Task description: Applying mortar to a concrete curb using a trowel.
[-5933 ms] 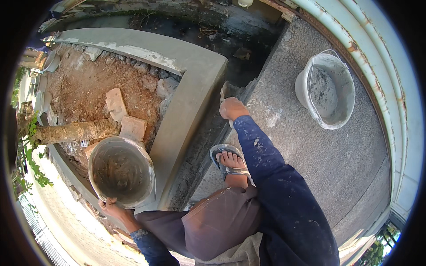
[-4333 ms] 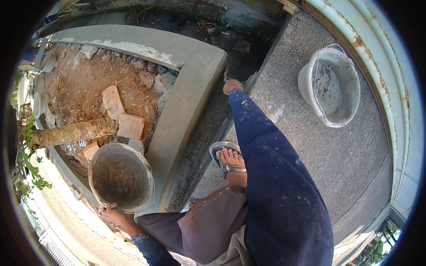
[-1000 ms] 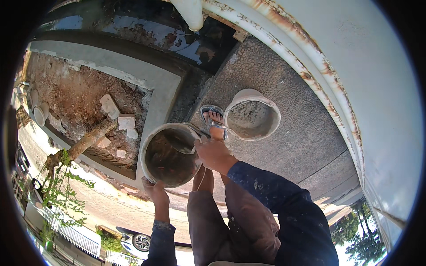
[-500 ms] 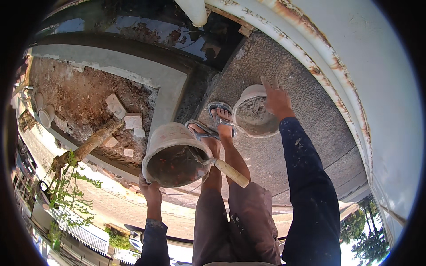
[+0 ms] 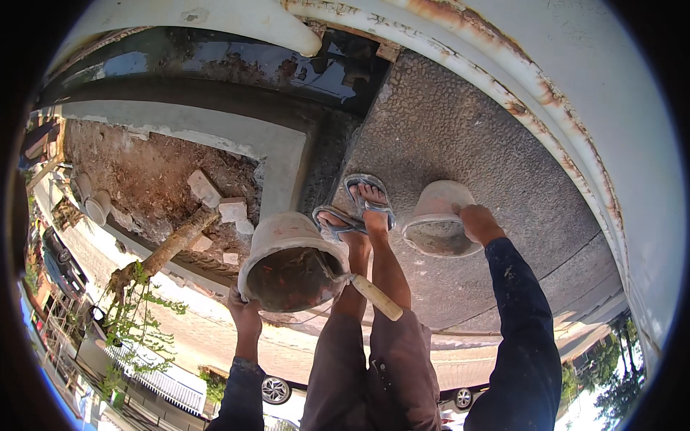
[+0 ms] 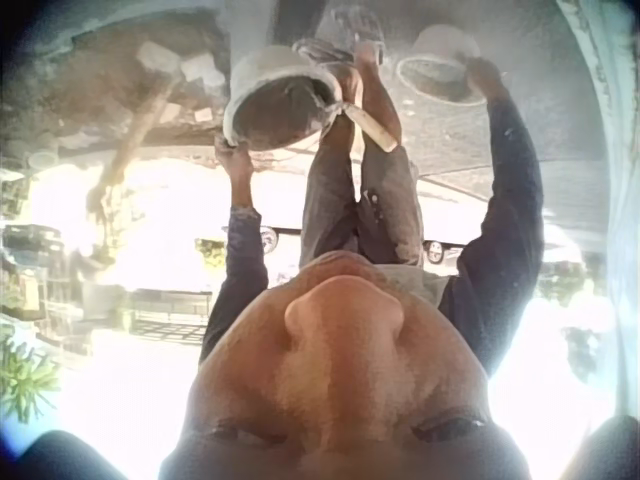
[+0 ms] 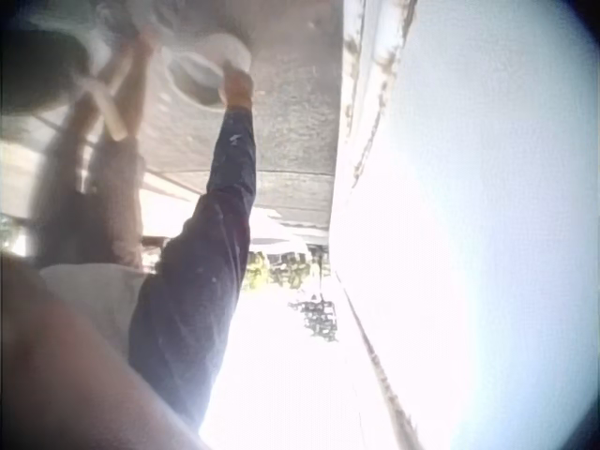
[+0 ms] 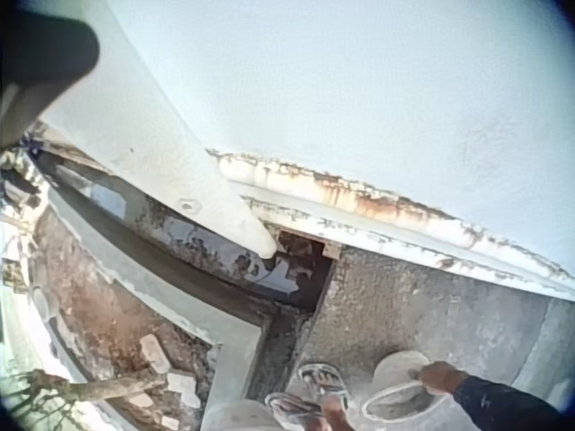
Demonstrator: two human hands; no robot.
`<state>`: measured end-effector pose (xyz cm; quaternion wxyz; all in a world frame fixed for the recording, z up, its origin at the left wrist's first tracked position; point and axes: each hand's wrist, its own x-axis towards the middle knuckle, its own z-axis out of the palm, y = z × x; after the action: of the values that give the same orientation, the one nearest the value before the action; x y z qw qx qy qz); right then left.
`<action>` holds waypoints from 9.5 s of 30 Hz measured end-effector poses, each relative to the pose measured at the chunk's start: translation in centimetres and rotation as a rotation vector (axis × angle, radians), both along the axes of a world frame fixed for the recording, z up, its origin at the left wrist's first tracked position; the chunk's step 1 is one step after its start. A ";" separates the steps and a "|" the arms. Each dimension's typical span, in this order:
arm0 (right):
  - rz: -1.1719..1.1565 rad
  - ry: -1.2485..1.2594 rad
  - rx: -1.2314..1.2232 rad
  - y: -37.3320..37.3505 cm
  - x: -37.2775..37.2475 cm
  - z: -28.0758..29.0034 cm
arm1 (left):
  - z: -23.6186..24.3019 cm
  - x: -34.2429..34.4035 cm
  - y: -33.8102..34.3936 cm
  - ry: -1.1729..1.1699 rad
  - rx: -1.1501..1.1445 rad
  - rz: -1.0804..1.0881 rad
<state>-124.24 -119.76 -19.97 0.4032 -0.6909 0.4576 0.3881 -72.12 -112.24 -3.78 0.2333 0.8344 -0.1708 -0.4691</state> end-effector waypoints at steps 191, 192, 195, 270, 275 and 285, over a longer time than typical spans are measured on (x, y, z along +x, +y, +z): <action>-0.039 -0.187 -0.470 -25.4 33.5 -33.6 | -14.1 16.5 7.5 -0.783 -0.306 0.792; -0.032 -0.144 -0.439 -25.5 33.0 -35.0 | -14.3 14.3 4.2 -0.759 -0.390 0.864; 0.089 -0.006 -0.305 -25.0 30.9 -37.9 | -14.7 14.1 4.4 -0.707 -0.453 0.769; 0.125 -0.274 -0.164 -23.7 27.4 -23.3 | -14.0 12.7 1.4 -0.672 -0.454 0.679; 0.147 -0.360 -0.104 -22.8 30.4 -23.9 | -13.9 12.3 1.2 -0.641 -0.463 0.683; 0.119 -0.228 -0.035 -24.2 28.7 -23.6 | -13.7 12.7 1.7 -0.645 -0.487 0.706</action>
<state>-95.50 -143.97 -43.58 0.4167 -0.7635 0.3735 0.3223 -59.40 -110.51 -17.52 0.4995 0.8646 -0.0466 -0.0286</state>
